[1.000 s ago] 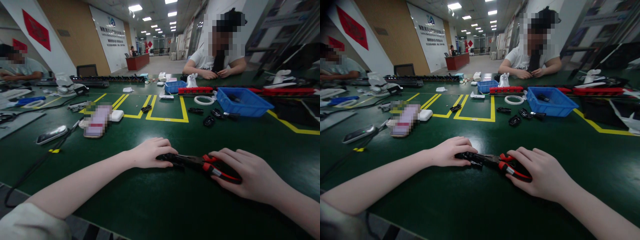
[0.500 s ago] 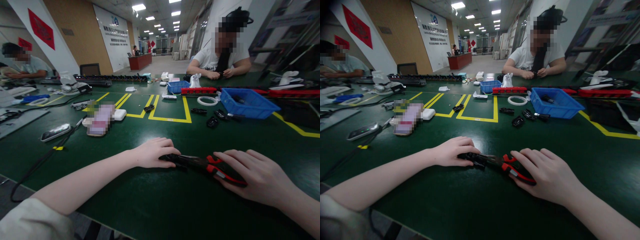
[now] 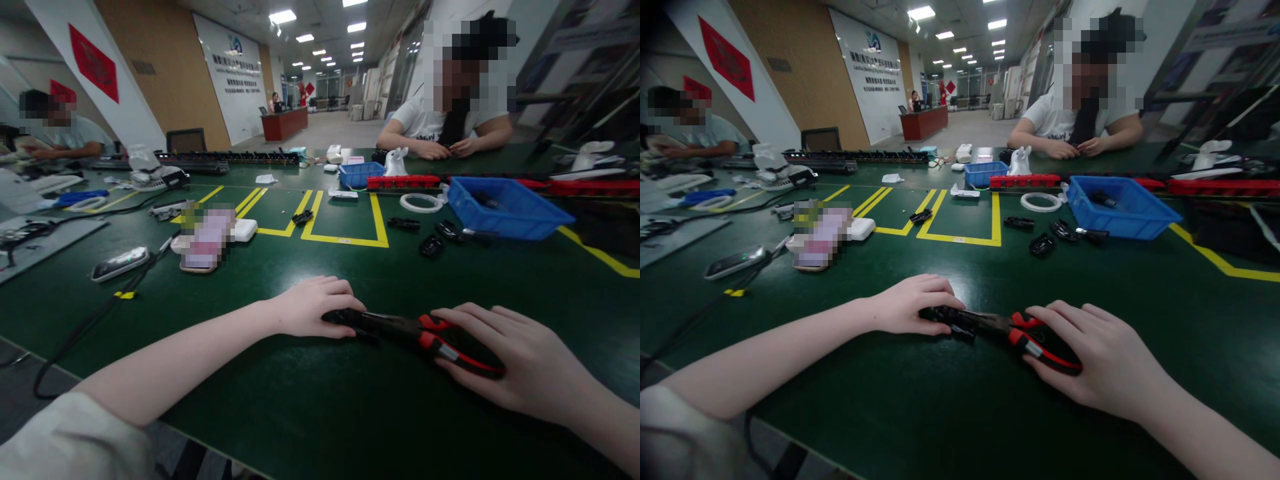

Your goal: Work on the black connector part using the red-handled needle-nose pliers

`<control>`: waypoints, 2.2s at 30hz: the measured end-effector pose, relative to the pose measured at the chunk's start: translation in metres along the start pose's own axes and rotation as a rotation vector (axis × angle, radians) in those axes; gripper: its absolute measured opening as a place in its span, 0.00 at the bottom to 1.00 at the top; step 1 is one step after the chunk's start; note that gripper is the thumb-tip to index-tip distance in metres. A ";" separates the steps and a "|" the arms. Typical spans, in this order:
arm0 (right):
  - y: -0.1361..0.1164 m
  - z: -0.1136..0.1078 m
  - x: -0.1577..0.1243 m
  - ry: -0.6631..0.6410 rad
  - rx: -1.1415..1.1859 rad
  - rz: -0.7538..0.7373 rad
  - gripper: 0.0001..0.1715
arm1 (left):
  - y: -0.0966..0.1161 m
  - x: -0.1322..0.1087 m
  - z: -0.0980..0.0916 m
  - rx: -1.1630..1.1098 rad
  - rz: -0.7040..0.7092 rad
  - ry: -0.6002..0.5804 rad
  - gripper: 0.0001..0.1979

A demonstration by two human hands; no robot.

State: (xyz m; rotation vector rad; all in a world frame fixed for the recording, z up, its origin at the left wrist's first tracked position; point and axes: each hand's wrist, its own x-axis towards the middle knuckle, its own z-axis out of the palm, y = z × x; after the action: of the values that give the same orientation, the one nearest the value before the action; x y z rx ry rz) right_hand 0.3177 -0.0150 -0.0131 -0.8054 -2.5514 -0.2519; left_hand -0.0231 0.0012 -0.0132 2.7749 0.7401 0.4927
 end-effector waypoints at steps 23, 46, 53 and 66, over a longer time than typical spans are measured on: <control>-0.001 -0.001 0.001 -0.019 0.025 0.012 0.24 | 0.001 0.000 0.000 -0.003 -0.018 -0.001 0.18; 0.003 0.001 -0.003 0.047 0.001 0.020 0.29 | 0.001 0.000 0.001 -0.010 -0.029 0.005 0.17; 0.000 0.000 0.001 0.041 -0.041 -0.013 0.27 | 0.002 -0.001 0.000 -0.014 -0.030 0.000 0.17; 0.004 -0.007 0.006 0.036 -0.061 -0.066 0.25 | 0.003 0.000 -0.001 -0.005 -0.006 -0.004 0.17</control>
State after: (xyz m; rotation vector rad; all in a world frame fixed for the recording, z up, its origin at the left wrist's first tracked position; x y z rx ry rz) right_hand 0.3184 -0.0114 -0.0040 -0.7327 -2.5506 -0.3630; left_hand -0.0222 -0.0009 -0.0119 2.7675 0.7456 0.4864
